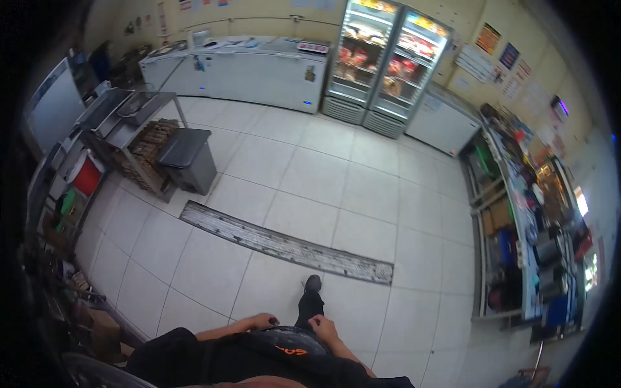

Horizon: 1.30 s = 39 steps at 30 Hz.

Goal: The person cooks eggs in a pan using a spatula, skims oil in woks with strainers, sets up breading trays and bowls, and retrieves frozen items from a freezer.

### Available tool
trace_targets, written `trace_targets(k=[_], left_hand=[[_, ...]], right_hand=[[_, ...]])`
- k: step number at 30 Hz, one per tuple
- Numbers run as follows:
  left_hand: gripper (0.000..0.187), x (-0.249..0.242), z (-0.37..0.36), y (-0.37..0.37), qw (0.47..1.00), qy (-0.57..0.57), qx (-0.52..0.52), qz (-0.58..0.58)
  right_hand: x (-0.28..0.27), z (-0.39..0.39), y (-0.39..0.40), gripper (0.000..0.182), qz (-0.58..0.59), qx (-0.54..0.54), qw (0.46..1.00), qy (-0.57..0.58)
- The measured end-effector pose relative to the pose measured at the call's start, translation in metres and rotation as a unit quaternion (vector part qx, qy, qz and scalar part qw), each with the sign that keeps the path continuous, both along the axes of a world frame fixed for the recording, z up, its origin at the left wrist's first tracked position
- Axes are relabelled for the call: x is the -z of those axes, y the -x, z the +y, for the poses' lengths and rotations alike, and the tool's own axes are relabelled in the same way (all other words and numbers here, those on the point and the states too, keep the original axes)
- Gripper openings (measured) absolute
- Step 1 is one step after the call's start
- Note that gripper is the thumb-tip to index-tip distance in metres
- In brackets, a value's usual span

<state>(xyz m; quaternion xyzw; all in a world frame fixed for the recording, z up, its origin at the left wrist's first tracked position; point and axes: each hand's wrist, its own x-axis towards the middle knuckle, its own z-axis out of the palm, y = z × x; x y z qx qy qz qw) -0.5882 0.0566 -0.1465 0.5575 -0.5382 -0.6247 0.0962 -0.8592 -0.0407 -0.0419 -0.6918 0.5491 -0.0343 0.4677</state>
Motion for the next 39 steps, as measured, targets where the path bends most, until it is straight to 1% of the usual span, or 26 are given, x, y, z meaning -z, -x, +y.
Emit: trace_targets(k=[1,3,4,6,7,8,10,12,14,15,17,18,19,20,21,23,24,26,28,30,31,33,35,36,37,39], left_hand=[[0.053,0.019,-0.008,-0.009,1.0,0.0,-0.016,-0.006],[0.042,0.042,-0.019,-0.019,0.993,0.037,-0.101,-0.051],[0.042,0.016,-0.042,-0.028,0.984,0.0,-0.159,-0.085],[0.043,0.0,-0.085,-0.054,0.954,0.029,-0.287,-0.08],[0.045,-0.019,-0.11,-0.064,0.929,0.075,-0.343,-0.119],[0.05,-0.046,-0.131,-0.073,0.898,0.118,-0.393,-0.159],[0.05,-0.08,-0.171,-0.11,0.888,0.074,-0.417,-0.181],[0.051,-0.088,-0.199,-0.132,0.878,0.03,-0.441,-0.186],[0.048,-0.075,-0.206,-0.161,0.786,-0.028,-0.617,-0.029],[0.044,-0.067,-0.206,-0.172,0.741,-0.058,-0.669,0.001],[0.035,-0.041,-0.2,-0.189,0.659,-0.107,-0.743,0.048],[0.03,-0.019,-0.191,-0.194,0.626,-0.126,-0.767,0.064],[0.028,0.0,-0.185,-0.199,0.607,-0.15,-0.778,0.072],[0.027,0.014,-0.178,-0.2,0.612,-0.183,-0.767,0.059],[0.026,0.029,-0.173,-0.201,0.638,-0.217,-0.738,0.031],[0.025,0.052,-0.17,-0.209,0.732,-0.258,-0.628,-0.065],[0.025,0.06,-0.178,-0.216,0.771,-0.26,-0.571,-0.107],[0.025,0.073,-0.208,-0.246,0.823,-0.245,-0.486,-0.161],[0.027,0.081,-0.251,-0.299,0.851,-0.23,-0.431,-0.193],[0.029,0.089,-0.312,-0.363,0.855,-0.207,-0.423,-0.215],[0.031,0.088,-0.349,-0.402,0.848,-0.182,-0.444,-0.225],[0.034,0.075,-0.429,-0.479,0.809,-0.088,-0.529,-0.24],[0.035,0.055,-0.506,-0.555,0.765,0.19,-0.541,-0.294],[0.031,-0.011,-0.552,-0.586,0.746,0.025,-0.665,-0.022],[0.03,-0.053,-0.586,-0.613,0.732,0.055,-0.679,-0.019],[0.03,-0.092,-0.638,-0.667,0.73,0.114,-0.674,-0.01]], right_hand=[[0.0,-0.022,-0.016,0.032,0.01,-0.038,0.999,0.0],[-0.006,-0.07,-0.036,0.044,0.008,-0.13,0.991,-0.001],[-0.006,-0.099,-0.043,0.044,0.007,-0.147,0.989,-0.005],[0.001,-0.166,-0.063,0.051,-0.086,-0.234,0.968,0.025],[0.007,-0.203,-0.074,0.055,-0.092,-0.274,0.957,0.007],[-0.033,-0.239,-0.094,0.056,-0.068,-0.321,0.945,-0.004],[-0.093,-0.298,-0.137,0.059,-0.128,-0.332,0.934,-0.027],[-0.19,-0.344,-0.182,0.065,-0.279,-0.404,0.866,-0.094],[-0.273,-0.369,-0.22,0.076,-0.395,-0.476,0.77,-0.153],[-0.299,-0.379,-0.234,0.084,-0.436,-0.522,0.713,-0.171],[-0.334,-0.391,-0.256,0.095,-0.468,-0.605,0.595,-0.246],[-0.332,-0.409,-0.271,0.095,-0.465,-0.612,0.589,-0.25],[-0.326,-0.427,-0.284,0.096,-0.446,-0.643,0.556,-0.281],[-0.318,-0.444,-0.298,0.097,-0.426,-0.67,0.522,-0.311],[-0.31,-0.464,-0.311,0.097,-0.424,-0.676,0.517,-0.311],[-0.303,-0.512,-0.339,0.094,-0.382,-0.643,0.544,-0.381],[-0.306,-0.538,-0.355,0.094,-0.378,-0.643,0.546,-0.383],[-0.322,-0.589,-0.388,0.089,-0.313,-0.641,0.553,-0.429],[-0.341,-0.628,-0.42,0.084,-0.293,-0.629,0.573,-0.436],[-0.359,-0.654,-0.45,0.079,-0.273,-0.623,0.587,-0.439],[-0.366,-0.652,-0.467,0.063,-0.434,-0.534,0.593,-0.418],[-0.369,-0.676,-0.505,0.047,-0.58,-0.427,0.572,-0.392],[-0.359,-0.726,-0.548,0.056,-0.478,-0.54,0.552,-0.418],[-0.352,-0.749,-0.569,0.059,-0.443,-0.577,0.539,-0.425],[-0.342,-0.767,-0.588,0.057,-0.436,-0.579,0.54,-0.428],[-0.319,-0.806,-0.623,0.054,-0.421,-0.583,0.546,-0.431]])
